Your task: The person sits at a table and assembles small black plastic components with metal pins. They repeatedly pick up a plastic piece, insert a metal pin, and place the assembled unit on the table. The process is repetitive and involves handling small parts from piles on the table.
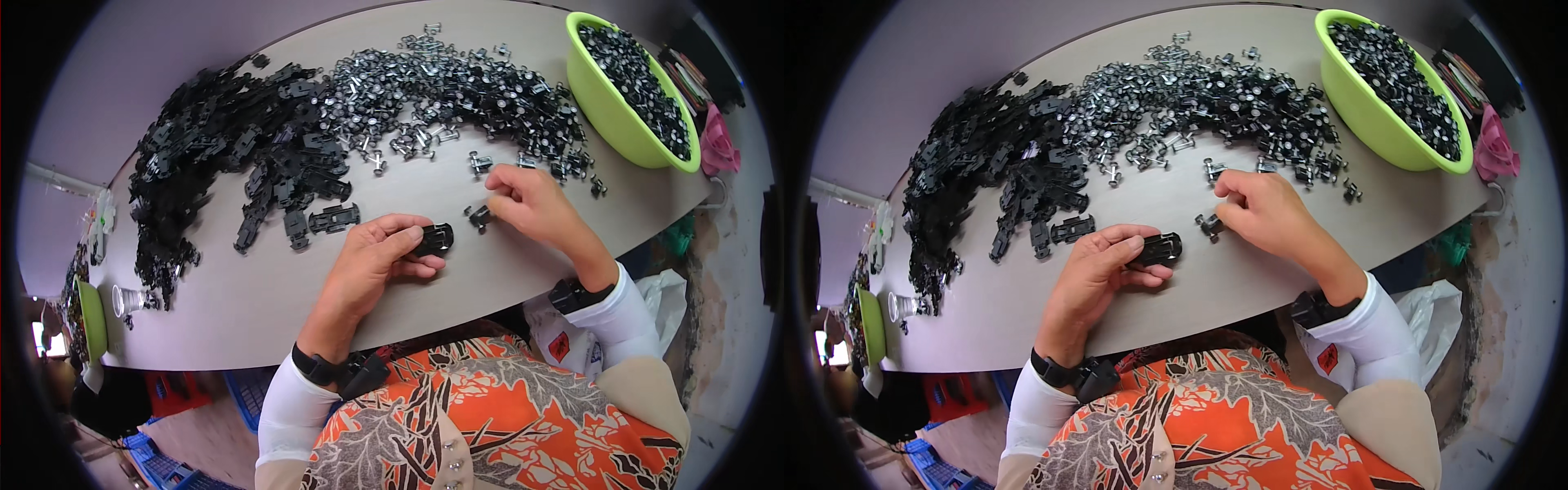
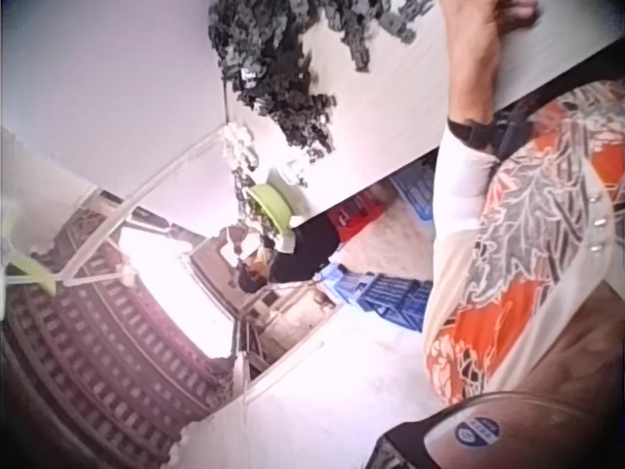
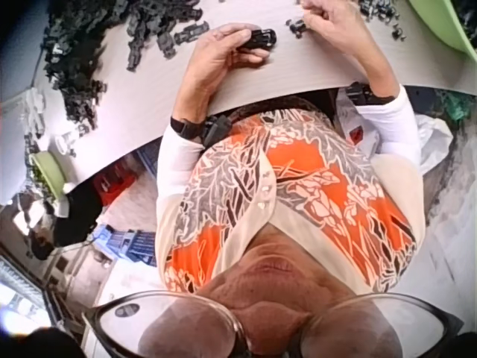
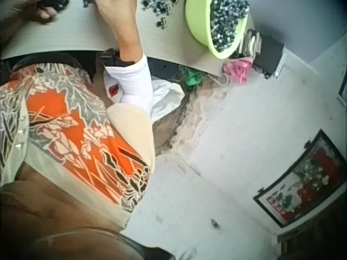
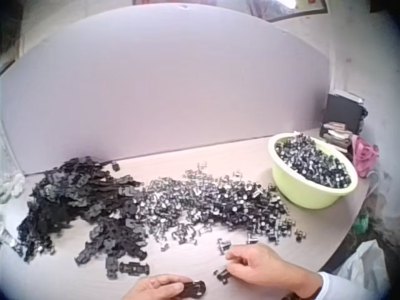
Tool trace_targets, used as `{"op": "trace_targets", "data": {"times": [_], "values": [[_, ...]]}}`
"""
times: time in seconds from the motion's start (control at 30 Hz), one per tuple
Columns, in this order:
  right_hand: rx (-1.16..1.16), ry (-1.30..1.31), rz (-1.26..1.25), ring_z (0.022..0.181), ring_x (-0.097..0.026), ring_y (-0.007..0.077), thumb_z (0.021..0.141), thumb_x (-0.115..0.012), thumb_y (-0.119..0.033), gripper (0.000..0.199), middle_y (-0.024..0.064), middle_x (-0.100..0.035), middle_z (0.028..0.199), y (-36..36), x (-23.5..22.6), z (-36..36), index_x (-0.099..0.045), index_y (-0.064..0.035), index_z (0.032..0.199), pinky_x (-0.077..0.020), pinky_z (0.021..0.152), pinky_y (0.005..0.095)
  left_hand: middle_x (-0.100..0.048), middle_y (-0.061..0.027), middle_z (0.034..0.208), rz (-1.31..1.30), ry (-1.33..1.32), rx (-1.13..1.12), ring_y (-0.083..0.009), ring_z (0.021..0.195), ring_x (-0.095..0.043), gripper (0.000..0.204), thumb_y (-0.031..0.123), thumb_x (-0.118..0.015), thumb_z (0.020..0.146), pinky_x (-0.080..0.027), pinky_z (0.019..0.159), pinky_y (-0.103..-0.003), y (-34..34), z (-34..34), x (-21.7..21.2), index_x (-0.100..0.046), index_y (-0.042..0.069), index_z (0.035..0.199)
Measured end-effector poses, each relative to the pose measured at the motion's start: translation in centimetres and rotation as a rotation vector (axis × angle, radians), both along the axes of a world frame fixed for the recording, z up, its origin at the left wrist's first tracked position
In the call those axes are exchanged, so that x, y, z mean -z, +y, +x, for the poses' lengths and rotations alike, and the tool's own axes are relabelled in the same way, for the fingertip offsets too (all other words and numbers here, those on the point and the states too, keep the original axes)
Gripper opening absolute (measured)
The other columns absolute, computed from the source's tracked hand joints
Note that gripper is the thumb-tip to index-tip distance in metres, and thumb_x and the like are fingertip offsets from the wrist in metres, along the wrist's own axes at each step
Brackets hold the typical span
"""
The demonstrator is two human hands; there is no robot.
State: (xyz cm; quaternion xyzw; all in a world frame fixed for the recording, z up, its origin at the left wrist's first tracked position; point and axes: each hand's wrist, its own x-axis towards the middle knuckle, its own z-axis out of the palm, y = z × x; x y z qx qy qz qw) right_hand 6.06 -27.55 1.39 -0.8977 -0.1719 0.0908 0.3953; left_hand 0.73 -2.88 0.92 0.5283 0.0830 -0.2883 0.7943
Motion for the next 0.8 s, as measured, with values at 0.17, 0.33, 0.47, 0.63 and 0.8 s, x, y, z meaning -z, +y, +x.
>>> {"op": "trace_targets", "data": {"times": [0.17,0.33,0.47,0.63,0.8], "values": [[-0.314,-0.345,0.002,0.068,-0.059,0.0295,0.073,-0.057,0.006,0.013,0.0110,-0.054,0.085,0.7,1.0,-0.9,-0.058,-0.0008,0.085,-0.0464,0.060,0.0380,-0.063,-0.0194,0.103,-0.097,0.003,0.009,-0.0266,0.088,-0.069,0.042,0.025,-0.051,0.098,-0.059,0.078,-0.031,0.2,0.1,0.4,-0.053,-0.011,0.118],[-0.323,-0.341,0.251,0.067,-0.057,0.0296,0.072,-0.058,0.006,0.013,0.0109,-0.053,0.086,3.0,-0.7,-2.2,-0.057,-0.0002,0.083,-0.0463,0.058,0.0381,-0.063,-0.0231,0.107,-0.250,0.080,-0.031,-0.0309,0.090,-0.068,0.038,0.020,-0.046,0.099,-0.058,0.081,-0.037,0.5,0.3,0.6,-0.053,-0.013,0.116],[-0.376,-0.468,0.224,0.067,-0.058,0.0285,0.073,-0.059,0.006,0.013,0.0107,-0.052,0.085,5.6,-0.2,-3.3,-0.058,-0.0008,0.084,-0.0469,0.057,0.0367,-0.063,-0.0218,0.106,-0.421,0.091,-0.042,-0.0296,0.093,-0.067,0.032,0.015,-0.047,0.098,-0.057,0.085,-0.038,0.5,-0.1,1.3,-0.056,-0.012,0.112],[-0.358,-0.411,0.247,0.063,-0.058,0.0284,0.072,-0.059,0.007,0.015,0.0108,-0.051,0.086,5.6,-0.5,-3.5,-0.059,-0.0010,0.084,-0.0480,0.055,0.0375,-0.064,-0.0180,0.104,-0.403,0.084,-0.033,-0.0278,0.093,-0.067,0.025,0.013,-0.052,0.096,-0.057,0.087,-0.037,1.0,-0.6,1.1,-0.058,-0.009,0.106],[-0.366,-0.467,0.188,0.063,-0.058,0.0296,0.071,-0.060,0.006,0.012,0.0117,-0.050,0.086,5.8,-0.3,-3.8,-0.058,-0.0001,0.081,-0.0486,0.054,0.0387,-0.064,-0.0117,0.095,-0.363,0.059,-0.006,-0.0250,0.089,-0.067,0.016,0.014,-0.055,0.095,-0.057,0.084,-0.036,1.2,-0.7,1.7,-0.057,-0.001,0.089]]}}
